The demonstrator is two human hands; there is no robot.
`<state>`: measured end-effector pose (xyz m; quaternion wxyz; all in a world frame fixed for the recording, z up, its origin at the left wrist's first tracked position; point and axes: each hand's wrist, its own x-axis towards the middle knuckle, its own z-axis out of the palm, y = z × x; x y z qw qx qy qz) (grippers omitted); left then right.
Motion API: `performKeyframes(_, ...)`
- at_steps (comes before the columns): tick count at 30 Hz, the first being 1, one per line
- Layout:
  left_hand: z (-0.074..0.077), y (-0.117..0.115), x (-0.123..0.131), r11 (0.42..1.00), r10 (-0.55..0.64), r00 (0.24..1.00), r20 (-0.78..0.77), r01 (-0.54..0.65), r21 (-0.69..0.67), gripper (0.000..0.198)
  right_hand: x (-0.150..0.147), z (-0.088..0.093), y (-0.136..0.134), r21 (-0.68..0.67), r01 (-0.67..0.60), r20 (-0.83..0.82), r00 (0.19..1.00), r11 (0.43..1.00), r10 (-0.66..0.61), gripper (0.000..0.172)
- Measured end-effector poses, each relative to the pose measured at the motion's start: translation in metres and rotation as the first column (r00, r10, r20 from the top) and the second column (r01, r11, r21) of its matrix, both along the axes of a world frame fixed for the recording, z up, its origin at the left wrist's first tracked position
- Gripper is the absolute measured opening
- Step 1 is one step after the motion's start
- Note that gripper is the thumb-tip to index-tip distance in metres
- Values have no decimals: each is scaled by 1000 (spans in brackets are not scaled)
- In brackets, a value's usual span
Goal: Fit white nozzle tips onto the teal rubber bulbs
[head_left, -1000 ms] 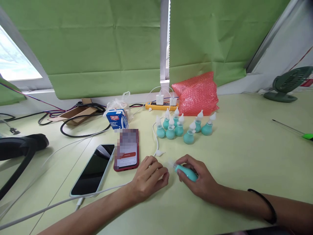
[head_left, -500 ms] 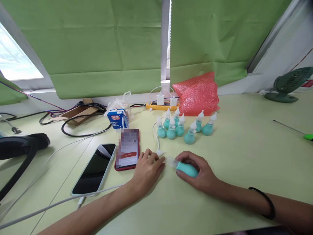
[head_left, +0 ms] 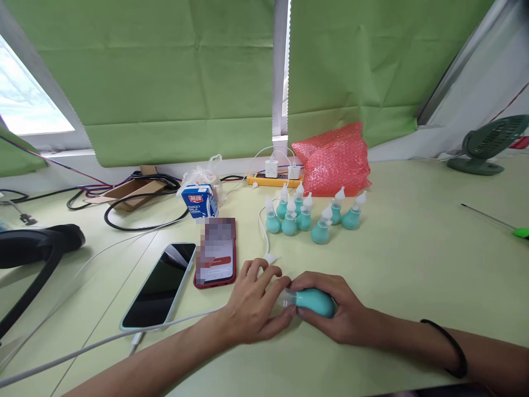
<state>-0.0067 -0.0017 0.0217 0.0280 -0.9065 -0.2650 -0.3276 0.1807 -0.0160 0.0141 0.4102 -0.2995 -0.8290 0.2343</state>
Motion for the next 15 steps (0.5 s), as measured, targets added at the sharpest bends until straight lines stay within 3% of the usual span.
performKeyframes(3, -2, 1, 2, 999, 16, 999, -43, -15, 37, 21, 0, 0, -1, 39, 14, 15, 1000, 999, -14, 29)
performKeyframes(8, -4, 2, 3, 990, -55, 998, -22, 58, 131, 20, 0, 2, -3, 74, 0, 129, 992, 997, -9, 28)
performKeyframes(11, -4, 1, 2, 982, -128, 990, -57, 135, 133, 25, 0, 3, -5, 105, -64, 265, 964, 992, 34, 15)
performKeyframes(15, -6, 0, 1, 967, -218, 959, -180, 238, 96, 38, 2, 3, -8, 184, -169, 392, 916, 968, 85, 18)
